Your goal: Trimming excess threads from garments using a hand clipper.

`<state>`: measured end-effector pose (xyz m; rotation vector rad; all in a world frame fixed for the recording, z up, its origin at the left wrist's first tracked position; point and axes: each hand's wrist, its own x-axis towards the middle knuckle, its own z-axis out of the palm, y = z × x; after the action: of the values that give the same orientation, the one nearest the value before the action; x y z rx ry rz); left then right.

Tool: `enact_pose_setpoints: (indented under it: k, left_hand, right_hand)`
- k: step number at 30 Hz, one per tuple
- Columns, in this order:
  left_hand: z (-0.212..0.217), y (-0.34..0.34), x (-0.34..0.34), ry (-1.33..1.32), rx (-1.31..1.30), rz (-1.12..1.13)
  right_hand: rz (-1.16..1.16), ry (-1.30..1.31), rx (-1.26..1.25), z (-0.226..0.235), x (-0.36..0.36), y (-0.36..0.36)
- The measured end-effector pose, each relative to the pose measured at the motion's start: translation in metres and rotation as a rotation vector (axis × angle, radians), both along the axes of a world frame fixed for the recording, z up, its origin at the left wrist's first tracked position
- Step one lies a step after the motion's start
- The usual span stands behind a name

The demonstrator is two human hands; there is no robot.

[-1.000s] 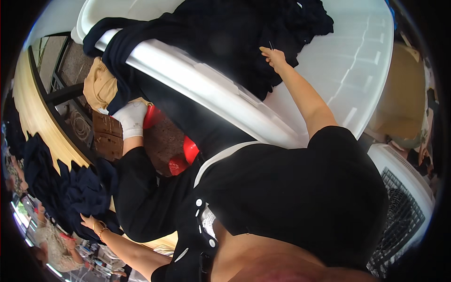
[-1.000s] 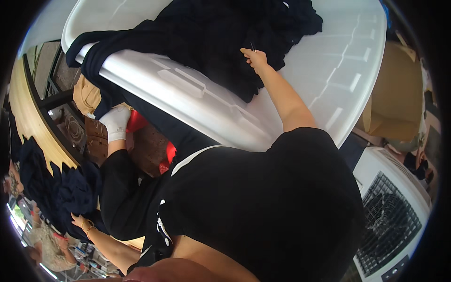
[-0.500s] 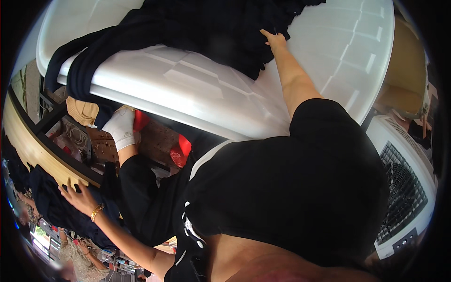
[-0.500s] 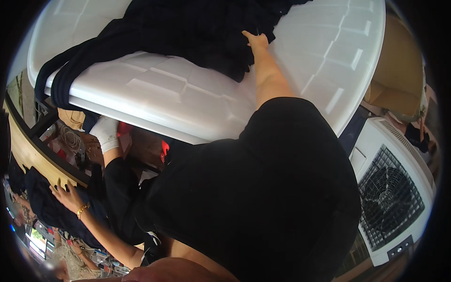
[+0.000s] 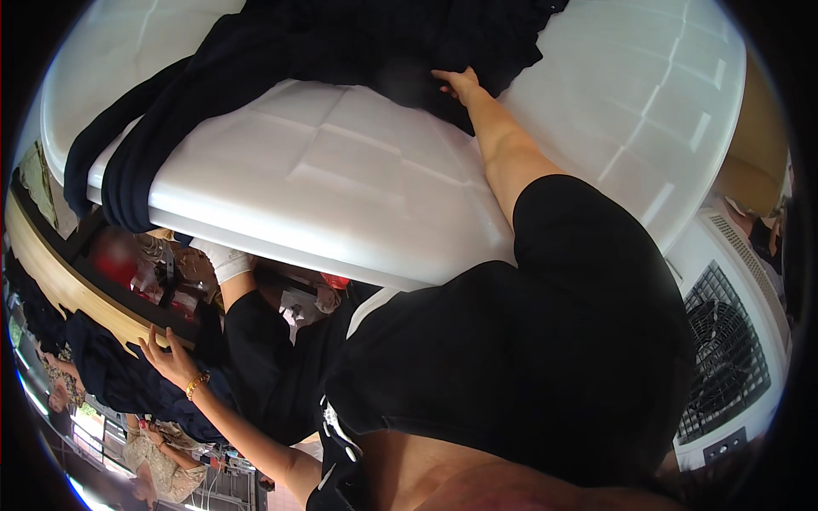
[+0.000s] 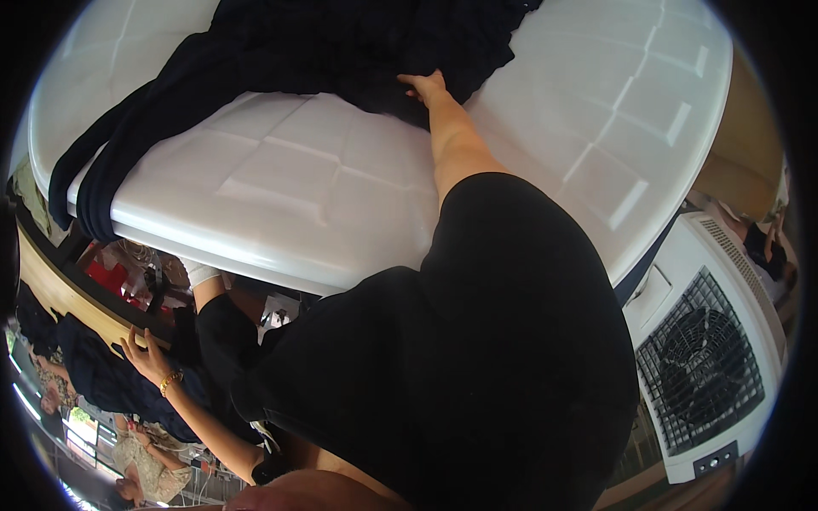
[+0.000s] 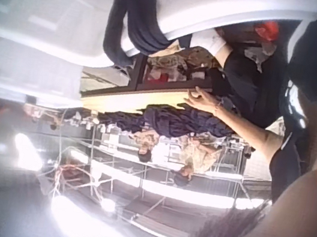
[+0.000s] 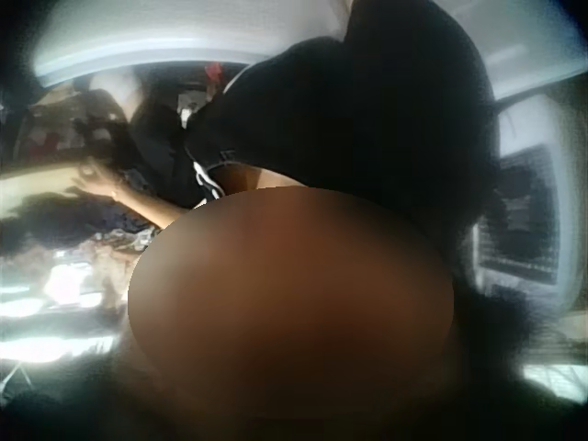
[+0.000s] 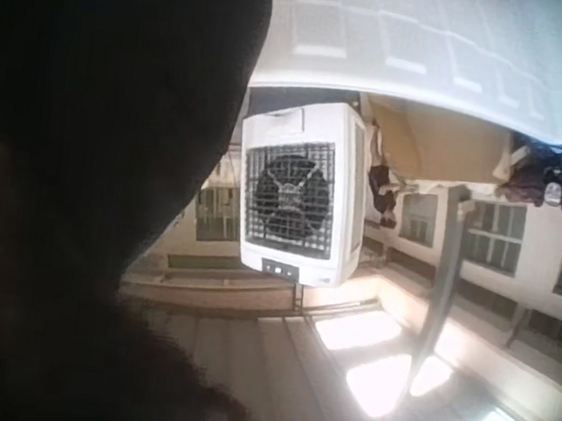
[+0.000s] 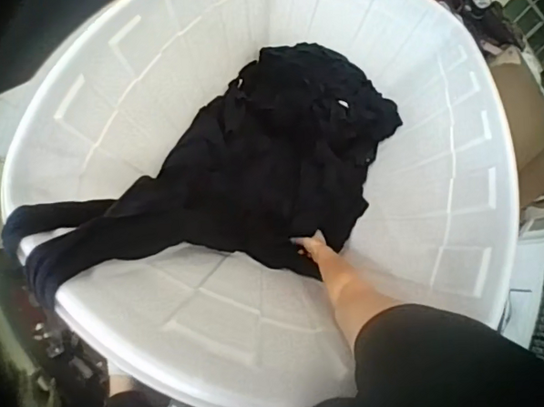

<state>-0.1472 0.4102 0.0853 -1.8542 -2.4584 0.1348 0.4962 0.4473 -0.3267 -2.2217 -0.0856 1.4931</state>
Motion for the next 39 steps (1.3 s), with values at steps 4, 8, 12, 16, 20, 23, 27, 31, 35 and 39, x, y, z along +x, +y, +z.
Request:
enact_pose_setpoints:
  k: [4,8,12,16,20,23,27,31,35,39]
  left_hand:
    - [-0.002,0.002,-0.012,-0.011,0.002,-0.007]
    - [-0.006,0.0,-0.036,0.053,-0.046,-0.038]
    - [-0.011,0.006,-0.015,-0.002,-0.048,0.006]
    - [-0.015,-0.008,-0.057,0.011,-0.096,-0.042]
    - [-0.017,-0.007,-0.059,0.007,-0.087,-0.054]
    - [-0.017,0.002,-0.051,0.049,-0.084,-0.067]
    - [-0.015,-0.005,-0.054,0.09,-0.092,-0.052]
    - [-0.015,-0.004,-0.059,0.04,-0.083,-0.086]
    - [-0.014,-0.001,-0.059,0.069,-0.065,-0.082]
    - [-0.012,-0.003,-0.053,0.052,-0.062,-0.091]
  right_hand:
    - [0.129,-0.145,-0.067,-0.004,-0.007,-0.003]
    - [0.255,-0.086,-0.008,-0.017,0.004,-0.015]
    - [0.452,-0.564,0.095,-0.011,0.026,-0.056]
    - [-0.012,-0.333,-0.084,0.036,0.026,-0.062]
    - [-0.131,-0.06,-0.068,0.047,0.007,-0.048]
    - [-0.231,0.009,-0.061,0.004,0.0,-0.034]
    - [-0.366,-0.086,-0.105,-0.023,-0.024,-0.001]
    - [-0.308,-0.274,-0.093,-0.04,-0.017,-0.014]
    - [-0.331,-0.205,0.1,-0.056,0.0,-0.039]
    - [-0.445,0.131,0.228,0.009,-0.024,-0.039]
